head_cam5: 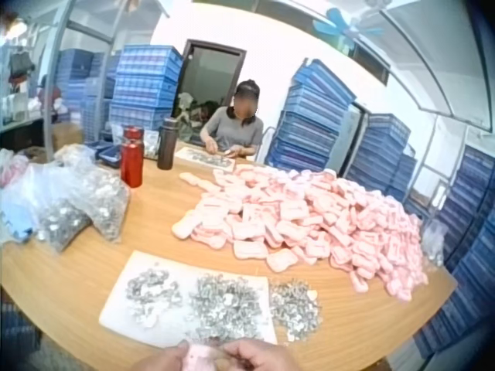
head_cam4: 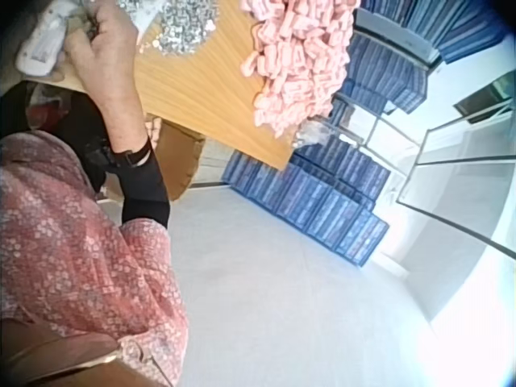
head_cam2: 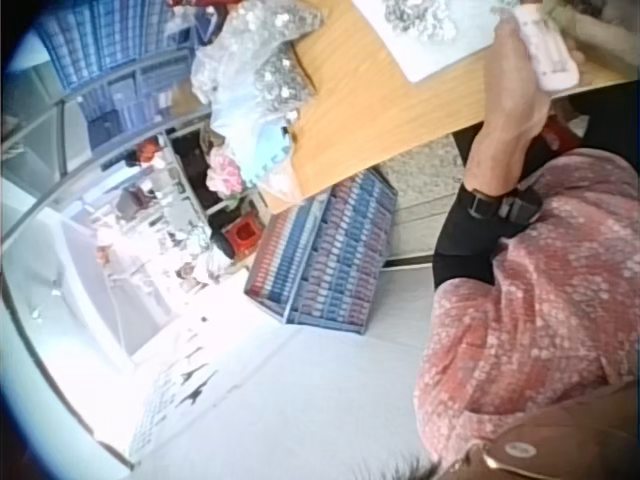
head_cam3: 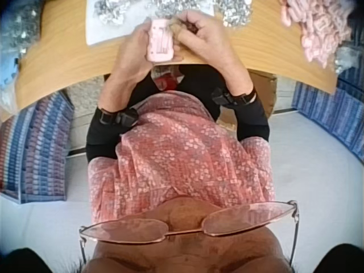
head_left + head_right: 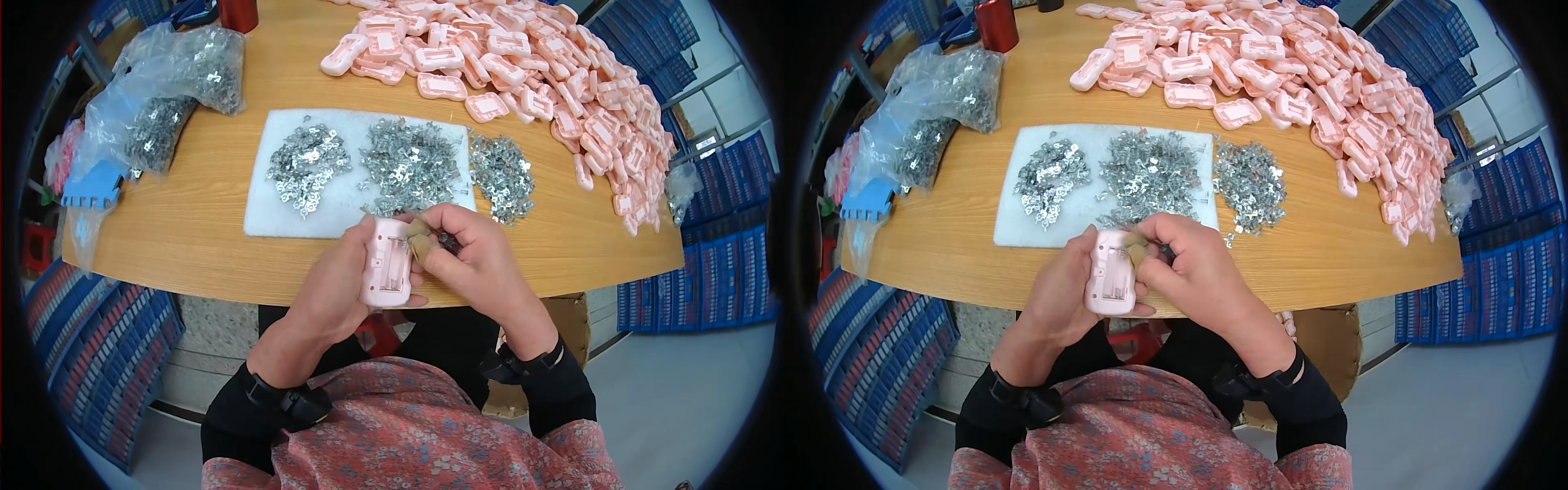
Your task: The person assembles small pink plastic components by inserting metal pieces into them using a small tool. They repeatedly pick up a pink part, insert a metal piece, and place the assembled unit onto a growing pile on the table.
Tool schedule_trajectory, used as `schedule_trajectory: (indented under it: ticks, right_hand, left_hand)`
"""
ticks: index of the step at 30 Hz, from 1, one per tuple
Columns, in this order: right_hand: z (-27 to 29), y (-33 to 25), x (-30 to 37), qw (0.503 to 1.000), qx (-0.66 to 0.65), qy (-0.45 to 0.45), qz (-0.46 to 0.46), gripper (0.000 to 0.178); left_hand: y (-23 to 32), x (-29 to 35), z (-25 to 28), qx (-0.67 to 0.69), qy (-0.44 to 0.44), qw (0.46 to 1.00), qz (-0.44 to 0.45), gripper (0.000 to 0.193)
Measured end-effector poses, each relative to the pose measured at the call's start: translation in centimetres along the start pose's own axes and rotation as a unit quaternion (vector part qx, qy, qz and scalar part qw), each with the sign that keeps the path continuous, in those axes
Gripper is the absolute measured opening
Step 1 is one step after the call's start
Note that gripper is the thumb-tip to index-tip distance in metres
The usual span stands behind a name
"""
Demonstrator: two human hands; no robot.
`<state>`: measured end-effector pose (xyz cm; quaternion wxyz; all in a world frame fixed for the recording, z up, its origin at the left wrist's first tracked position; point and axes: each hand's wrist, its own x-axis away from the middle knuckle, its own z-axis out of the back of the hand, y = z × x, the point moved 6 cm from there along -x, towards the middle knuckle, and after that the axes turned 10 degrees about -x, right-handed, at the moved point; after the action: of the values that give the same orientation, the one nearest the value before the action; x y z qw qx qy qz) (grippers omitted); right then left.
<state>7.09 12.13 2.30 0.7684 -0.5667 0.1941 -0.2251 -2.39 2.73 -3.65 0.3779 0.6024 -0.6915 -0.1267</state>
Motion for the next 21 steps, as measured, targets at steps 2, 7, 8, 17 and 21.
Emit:
schedule_trajectory:
  ticks: [2, 7, 8, 17, 21]
  right_hand:
    - [-0.2, -0.8, -0.2, 0.999, 0.053, -0.004, 0.011, 0.021]
    - [-0.3, -0.8, -0.3, 0.993, 0.117, -0.028, 0.020, 0.024]
    - [-0.4, -0.8, -0.4, 0.992, 0.124, -0.029, 0.022, 0.023]
    - [-1.0, -1.9, -0.3, 0.977, 0.199, -0.015, 0.069, 0.016]
    - [-0.9, -1.9, -0.3, 0.982, 0.190, -0.023, 0.001, 0.017]
  left_hand:
    - [-0.7, -0.3, 0.5, -0.019, 0.014, 1.000, 0.016, 0.050]
    - [-1.1, -0.4, 0.6, -0.020, -0.001, 1.000, 0.017, 0.049]
    - [-1.1, -0.4, 0.6, -0.019, -0.006, 1.000, 0.017, 0.049]
    - [-1.4, -0.6, 0.4, -0.058, 0.008, 0.998, 0.038, 0.049]
    - [-1.7, -0.6, 0.6, -0.113, 0.014, 0.992, 0.048, 0.050]
